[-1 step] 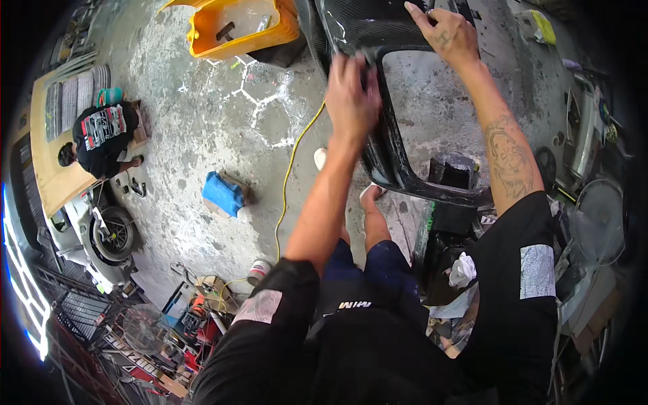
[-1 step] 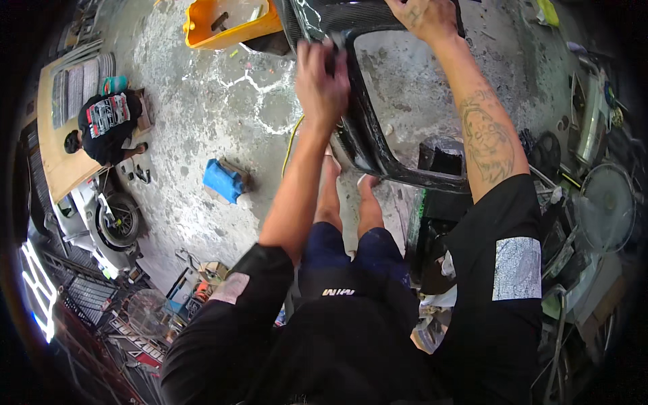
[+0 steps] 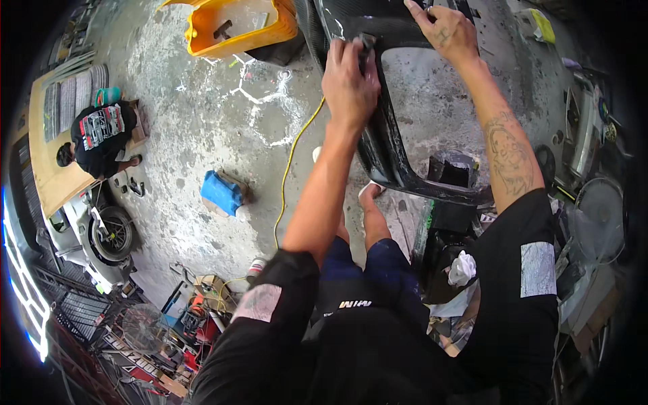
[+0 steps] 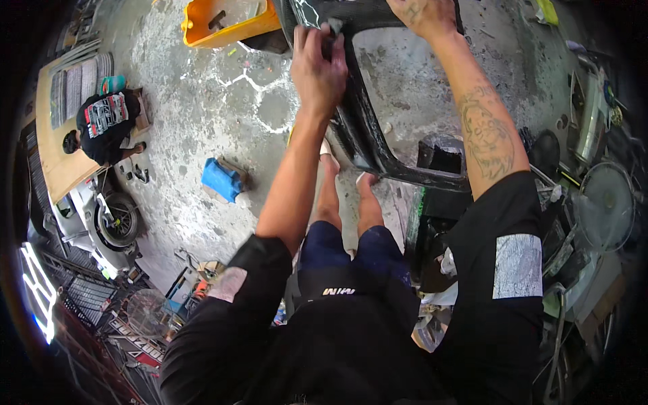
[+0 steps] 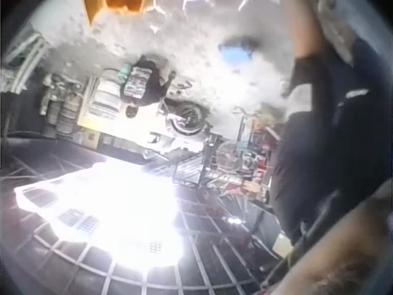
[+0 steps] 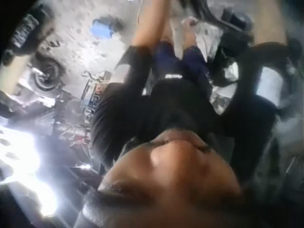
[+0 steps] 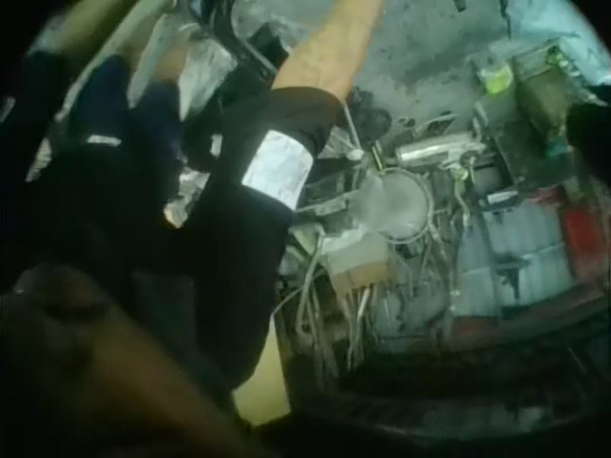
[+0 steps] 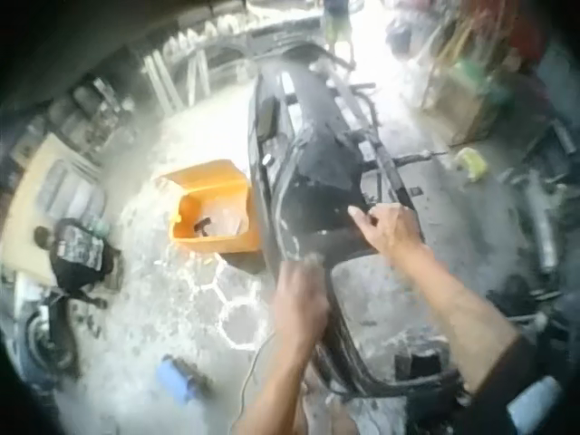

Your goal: The person sands the edges and surfaces of a large black car bumper using a small sanding block. They repeatedly dip the sanding block into a yellow water tub and continue sanding different sections of the bumper.

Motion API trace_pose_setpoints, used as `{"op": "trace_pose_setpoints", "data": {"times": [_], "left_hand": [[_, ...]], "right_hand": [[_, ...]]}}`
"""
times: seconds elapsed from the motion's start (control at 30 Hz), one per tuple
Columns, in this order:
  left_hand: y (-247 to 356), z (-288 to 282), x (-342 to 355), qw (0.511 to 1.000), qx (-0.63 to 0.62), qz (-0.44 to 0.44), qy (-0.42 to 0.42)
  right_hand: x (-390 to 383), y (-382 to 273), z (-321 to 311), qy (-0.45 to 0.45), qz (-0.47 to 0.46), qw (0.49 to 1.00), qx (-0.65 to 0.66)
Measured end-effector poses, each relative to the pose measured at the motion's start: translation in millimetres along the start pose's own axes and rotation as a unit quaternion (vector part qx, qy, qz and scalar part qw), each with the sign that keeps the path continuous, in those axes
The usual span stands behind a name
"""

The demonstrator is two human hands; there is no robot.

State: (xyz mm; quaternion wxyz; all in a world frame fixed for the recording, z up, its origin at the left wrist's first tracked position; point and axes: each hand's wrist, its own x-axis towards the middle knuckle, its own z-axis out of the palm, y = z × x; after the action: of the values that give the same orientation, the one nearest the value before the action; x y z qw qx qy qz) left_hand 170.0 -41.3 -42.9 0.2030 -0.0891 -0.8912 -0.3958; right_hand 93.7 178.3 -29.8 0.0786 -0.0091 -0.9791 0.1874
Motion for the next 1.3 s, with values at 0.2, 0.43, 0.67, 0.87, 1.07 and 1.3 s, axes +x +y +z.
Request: {"op": "trace_pose_setpoints", "data": {"times": [0.2,0.43,0.67,0.87,1.07,1.3], "left_hand": [[5.3,-13.3,-85.3,0.996,-0.069,-0.005,-0.058],[1.4,-11.2,-77.7,0.998,-0.062,0.020,-0.023],[-19.4,-18.6,-13.7,0.993,0.015,0.110,-0.043],[2.8,-20.9,-82.4,0.996,-0.006,0.058,-0.067],[29.7,-9.6,-94.8,0.994,-0.018,-0.095,-0.052],[64.4,-3.8,-152.1,0.984,-0.062,-0.167,0.031]], "right_hand": [[-5.4,-5.4,-4.7,0.088,0.003,0.996,0.007],[2.5,-2.8,-0.1,0.077,-0.003,0.997,0.004],[1.0,-12.8,2.9,0.083,-0.002,0.996,0.034],[-1.8,0.6,-2.6,0.080,0.003,0.997,0.007],[-2.6,-0.8,3.3,0.090,-0.006,0.996,-0.006],[4.8,15.0,5.0,0.003,0.022,0.999,-0.045]]}}
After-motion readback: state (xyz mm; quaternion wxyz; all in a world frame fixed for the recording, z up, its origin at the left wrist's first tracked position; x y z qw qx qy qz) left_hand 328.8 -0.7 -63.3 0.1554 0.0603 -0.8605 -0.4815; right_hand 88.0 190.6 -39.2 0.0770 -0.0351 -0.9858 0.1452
